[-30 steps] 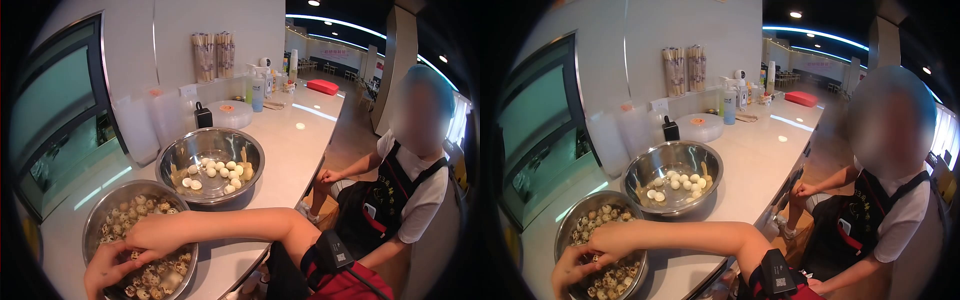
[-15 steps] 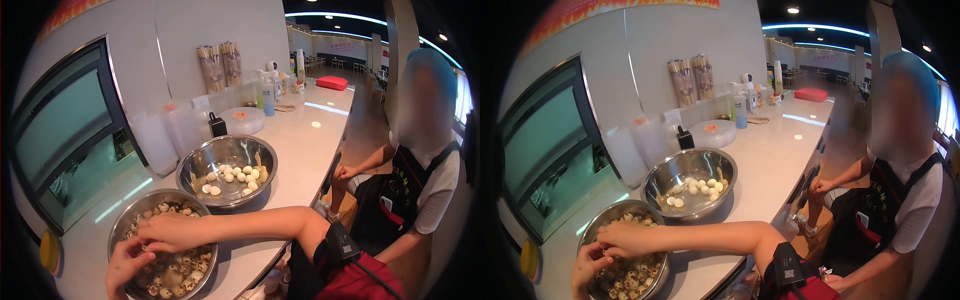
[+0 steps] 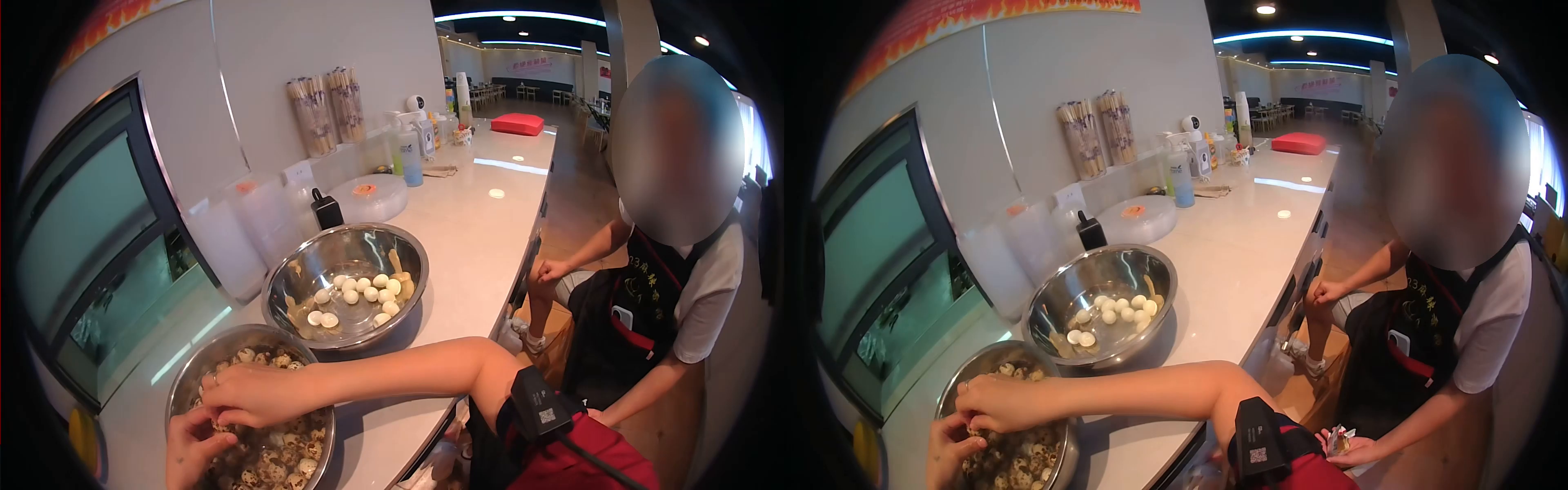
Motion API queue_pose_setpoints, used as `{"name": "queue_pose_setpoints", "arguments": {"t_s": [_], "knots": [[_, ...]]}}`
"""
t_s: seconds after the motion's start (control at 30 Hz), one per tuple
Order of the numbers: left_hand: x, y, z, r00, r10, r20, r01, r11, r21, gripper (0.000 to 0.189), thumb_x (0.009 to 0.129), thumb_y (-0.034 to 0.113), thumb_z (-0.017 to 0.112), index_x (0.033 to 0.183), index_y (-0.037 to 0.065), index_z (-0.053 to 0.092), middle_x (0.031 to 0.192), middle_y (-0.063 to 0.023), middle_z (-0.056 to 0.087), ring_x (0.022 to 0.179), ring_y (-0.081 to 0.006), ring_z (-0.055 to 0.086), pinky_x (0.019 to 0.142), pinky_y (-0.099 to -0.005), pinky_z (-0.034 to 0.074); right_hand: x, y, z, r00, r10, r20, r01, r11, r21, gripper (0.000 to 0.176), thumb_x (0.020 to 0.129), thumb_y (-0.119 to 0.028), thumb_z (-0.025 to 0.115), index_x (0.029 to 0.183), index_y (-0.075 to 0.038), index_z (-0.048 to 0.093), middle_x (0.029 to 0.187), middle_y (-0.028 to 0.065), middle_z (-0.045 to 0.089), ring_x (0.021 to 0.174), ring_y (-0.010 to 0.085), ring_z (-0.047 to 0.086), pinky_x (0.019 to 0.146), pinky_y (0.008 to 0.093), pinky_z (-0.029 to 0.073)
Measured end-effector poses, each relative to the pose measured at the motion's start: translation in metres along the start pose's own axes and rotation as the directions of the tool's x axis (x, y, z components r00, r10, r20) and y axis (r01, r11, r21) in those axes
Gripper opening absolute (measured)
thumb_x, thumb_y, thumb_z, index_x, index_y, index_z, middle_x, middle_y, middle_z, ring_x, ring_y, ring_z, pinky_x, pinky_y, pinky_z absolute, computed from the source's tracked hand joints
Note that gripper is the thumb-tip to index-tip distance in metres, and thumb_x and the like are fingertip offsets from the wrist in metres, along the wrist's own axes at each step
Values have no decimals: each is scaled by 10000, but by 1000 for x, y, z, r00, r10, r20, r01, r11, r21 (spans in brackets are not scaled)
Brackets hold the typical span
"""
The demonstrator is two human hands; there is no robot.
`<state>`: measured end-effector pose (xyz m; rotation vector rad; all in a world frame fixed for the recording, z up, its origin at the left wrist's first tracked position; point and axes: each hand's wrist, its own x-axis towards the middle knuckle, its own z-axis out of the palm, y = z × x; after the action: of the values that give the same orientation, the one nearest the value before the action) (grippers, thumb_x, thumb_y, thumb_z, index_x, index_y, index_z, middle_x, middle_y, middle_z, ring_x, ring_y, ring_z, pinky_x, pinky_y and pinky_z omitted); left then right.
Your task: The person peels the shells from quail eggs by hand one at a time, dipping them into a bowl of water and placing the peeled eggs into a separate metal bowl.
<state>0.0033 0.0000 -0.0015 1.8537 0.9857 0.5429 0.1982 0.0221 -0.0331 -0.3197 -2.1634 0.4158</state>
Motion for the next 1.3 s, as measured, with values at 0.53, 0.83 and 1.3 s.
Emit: {"name": "queue_pose_setpoints", "arguments": {"t_s": [0.53,0.83,1.3], "knots": [[11,-10,-3,999,-2,35,3,1000,-11,225,758,64,610,955,-43,605,788,-71,624,682,-120,583,631,-240,455,-6,-1,2,988,-18,155,77,920,-384,276,621,-43,601,845,58,475,783,192,522,727,350,538,595,423,421],[5,0,-3,989,137,48,-136,991,-17,347,710,19,676,1050,22,606,959,-23,562,789,-59,493,676,-197,403,6,-2,-12,991,51,-125,-86,952,-294,104,780,-32,550,849,2,480,790,147,517,665,316,551,580,374,425],[10,-10,-12,990,137,6,-135,977,-168,280,696,18,707,929,36,553,865,13,568,754,-17,510,621,-158,401,7,-12,-12,999,1,47,5,992,-128,125,761,-38,602,875,-9,559,772,105,510,661,248,533,585,318,425]]}}
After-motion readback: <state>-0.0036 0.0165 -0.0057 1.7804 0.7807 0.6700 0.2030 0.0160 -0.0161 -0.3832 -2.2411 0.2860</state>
